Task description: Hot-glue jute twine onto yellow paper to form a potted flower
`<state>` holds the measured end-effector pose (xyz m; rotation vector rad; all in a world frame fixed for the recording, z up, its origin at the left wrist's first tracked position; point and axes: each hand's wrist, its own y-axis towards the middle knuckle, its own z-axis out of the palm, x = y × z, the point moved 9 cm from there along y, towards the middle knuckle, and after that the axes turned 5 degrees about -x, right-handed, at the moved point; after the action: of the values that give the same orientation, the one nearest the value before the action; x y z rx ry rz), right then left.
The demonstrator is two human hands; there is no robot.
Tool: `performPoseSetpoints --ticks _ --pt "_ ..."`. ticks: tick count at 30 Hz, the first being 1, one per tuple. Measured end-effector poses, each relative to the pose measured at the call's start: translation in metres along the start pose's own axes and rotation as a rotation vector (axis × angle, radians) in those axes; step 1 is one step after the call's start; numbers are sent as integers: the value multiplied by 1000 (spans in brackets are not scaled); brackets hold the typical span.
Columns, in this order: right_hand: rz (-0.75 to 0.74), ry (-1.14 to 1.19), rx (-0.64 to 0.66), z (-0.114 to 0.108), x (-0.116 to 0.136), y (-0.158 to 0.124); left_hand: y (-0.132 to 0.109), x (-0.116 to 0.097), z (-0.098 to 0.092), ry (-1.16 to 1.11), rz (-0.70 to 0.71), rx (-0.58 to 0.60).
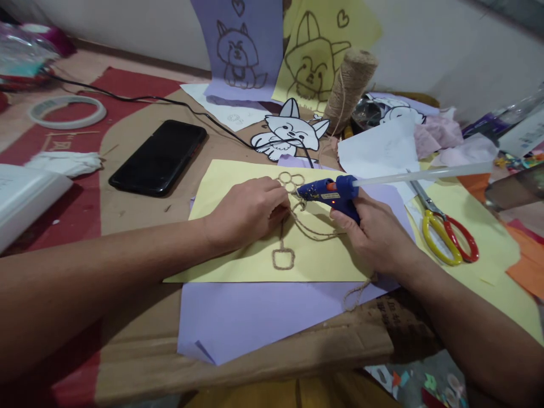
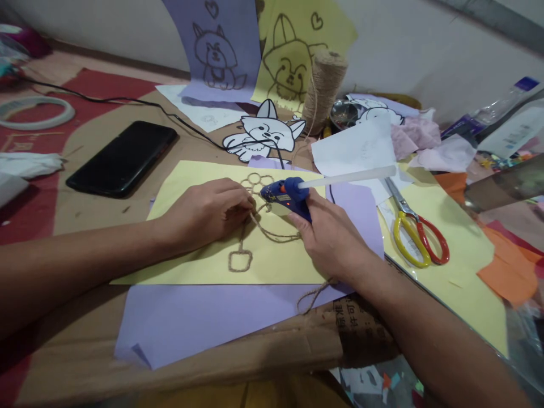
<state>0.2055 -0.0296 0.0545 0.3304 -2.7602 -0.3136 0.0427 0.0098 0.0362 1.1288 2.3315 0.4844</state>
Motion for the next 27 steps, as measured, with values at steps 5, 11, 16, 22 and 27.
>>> performPoseSetpoints --ticks 5,11,16,22,27 --pt "4 11 -47 -6 -3 1 0 0 0 0 1 13" --pt "10 19 -20 -2 -3 1 0 0 1 4 -4 9" --pt "5 1 -14 -4 -3 0 0 1 1 1 -12 13" --pt "-16 2 -70 -9 -3 1 0 0 1 3 -2 16" --pt "-16 13 -19 1 0 1 0 0 0 -2 6 -9"
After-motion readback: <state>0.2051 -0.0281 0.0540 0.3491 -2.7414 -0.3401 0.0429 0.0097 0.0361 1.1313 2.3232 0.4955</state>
